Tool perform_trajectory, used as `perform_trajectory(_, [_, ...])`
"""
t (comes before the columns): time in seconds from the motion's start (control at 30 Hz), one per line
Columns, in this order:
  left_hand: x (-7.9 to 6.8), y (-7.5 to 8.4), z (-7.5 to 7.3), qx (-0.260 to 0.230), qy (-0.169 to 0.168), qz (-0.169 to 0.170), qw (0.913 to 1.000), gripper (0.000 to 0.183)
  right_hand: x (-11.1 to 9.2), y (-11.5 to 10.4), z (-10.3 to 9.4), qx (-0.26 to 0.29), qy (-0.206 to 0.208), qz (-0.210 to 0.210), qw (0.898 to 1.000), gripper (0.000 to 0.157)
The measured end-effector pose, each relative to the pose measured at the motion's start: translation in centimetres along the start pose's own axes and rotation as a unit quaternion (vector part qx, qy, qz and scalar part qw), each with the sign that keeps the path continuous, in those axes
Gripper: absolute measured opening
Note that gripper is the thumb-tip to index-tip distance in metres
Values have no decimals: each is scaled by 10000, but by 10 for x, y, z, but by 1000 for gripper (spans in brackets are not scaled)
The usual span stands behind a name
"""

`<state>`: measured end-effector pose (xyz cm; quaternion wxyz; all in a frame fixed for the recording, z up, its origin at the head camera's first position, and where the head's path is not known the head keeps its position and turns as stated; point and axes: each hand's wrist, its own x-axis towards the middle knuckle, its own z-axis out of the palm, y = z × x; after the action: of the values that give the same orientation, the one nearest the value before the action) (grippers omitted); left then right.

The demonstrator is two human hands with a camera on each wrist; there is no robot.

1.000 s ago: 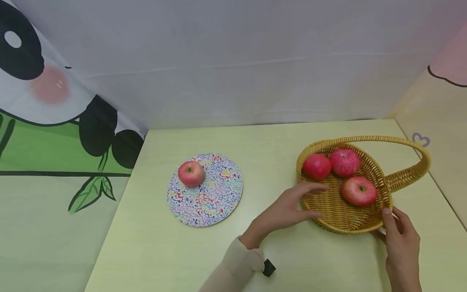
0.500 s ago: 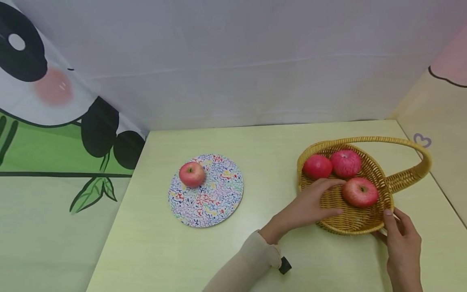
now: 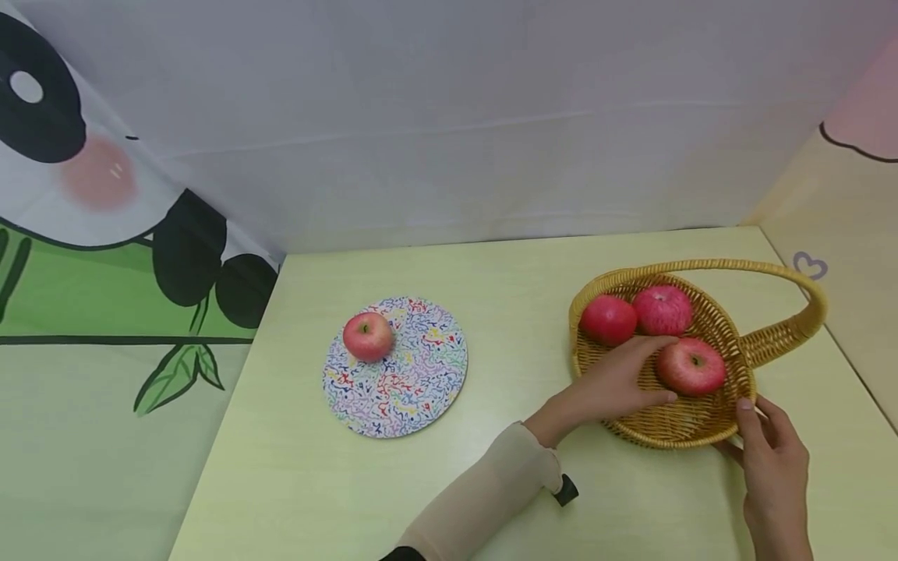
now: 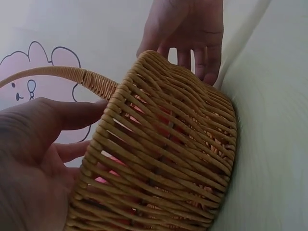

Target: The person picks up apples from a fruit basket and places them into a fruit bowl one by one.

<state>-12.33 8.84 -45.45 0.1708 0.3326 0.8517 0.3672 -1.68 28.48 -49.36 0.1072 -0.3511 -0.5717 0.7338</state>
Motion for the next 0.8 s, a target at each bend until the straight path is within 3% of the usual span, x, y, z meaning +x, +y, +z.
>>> perform_trajectory(0.3, [14, 6, 6, 374, -6, -375, 9986, 76, -1, -1, -1, -24, -60, 38, 10000, 25])
perform_trajectory(0.8, [29, 1, 10, 53, -237, -464, 9986, 77, 0, 0, 0, -128, 66, 75, 9999, 30])
